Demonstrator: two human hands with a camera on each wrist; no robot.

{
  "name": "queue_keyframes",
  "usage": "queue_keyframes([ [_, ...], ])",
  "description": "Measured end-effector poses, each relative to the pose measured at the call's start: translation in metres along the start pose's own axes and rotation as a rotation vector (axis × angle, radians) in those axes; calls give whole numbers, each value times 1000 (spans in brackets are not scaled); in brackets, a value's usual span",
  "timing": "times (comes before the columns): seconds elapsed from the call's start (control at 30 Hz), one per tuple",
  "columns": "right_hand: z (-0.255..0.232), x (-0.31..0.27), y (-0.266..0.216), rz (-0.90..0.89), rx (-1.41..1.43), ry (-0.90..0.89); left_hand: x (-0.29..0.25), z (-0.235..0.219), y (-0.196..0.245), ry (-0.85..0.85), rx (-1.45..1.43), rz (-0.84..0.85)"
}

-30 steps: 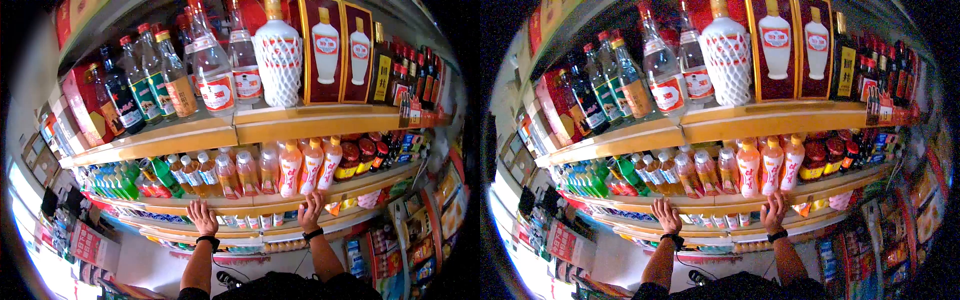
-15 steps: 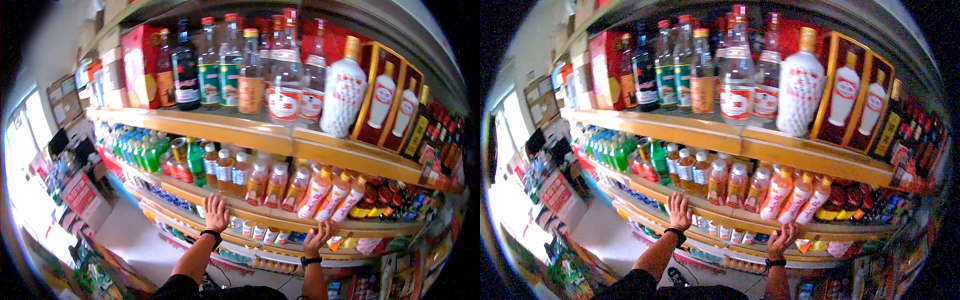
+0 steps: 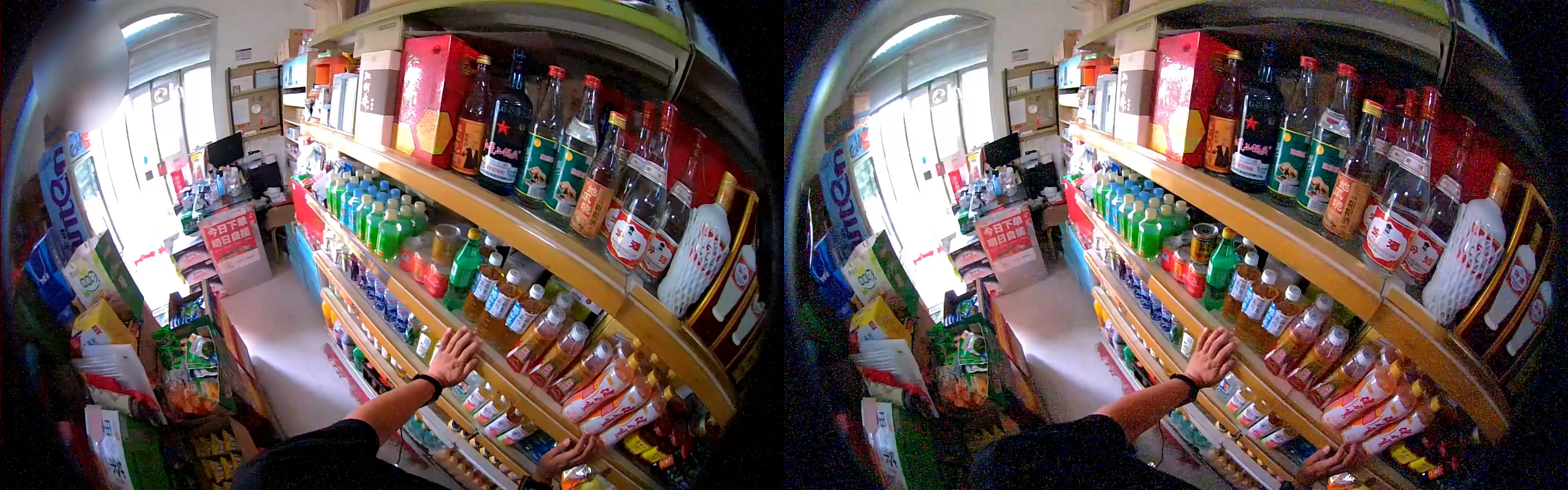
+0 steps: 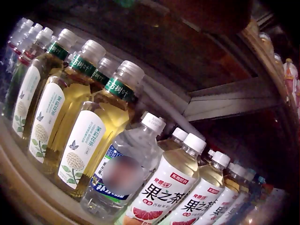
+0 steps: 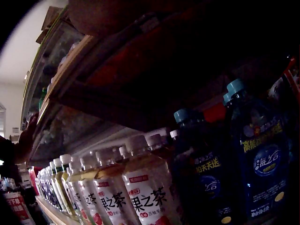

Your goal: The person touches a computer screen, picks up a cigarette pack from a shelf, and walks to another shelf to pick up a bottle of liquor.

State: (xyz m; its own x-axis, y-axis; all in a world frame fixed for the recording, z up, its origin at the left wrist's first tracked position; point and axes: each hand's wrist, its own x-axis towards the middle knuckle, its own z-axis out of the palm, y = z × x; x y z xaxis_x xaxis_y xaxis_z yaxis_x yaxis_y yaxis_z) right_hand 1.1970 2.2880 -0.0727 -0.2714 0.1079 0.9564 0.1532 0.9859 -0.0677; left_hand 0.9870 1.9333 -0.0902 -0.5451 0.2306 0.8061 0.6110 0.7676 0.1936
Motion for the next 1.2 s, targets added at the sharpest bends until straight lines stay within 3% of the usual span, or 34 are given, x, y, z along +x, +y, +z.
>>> queue_keyframes([
  [1.2, 12, -27, 18, 95, 87, -86, 1, -6, 4, -22, -8, -30],
])
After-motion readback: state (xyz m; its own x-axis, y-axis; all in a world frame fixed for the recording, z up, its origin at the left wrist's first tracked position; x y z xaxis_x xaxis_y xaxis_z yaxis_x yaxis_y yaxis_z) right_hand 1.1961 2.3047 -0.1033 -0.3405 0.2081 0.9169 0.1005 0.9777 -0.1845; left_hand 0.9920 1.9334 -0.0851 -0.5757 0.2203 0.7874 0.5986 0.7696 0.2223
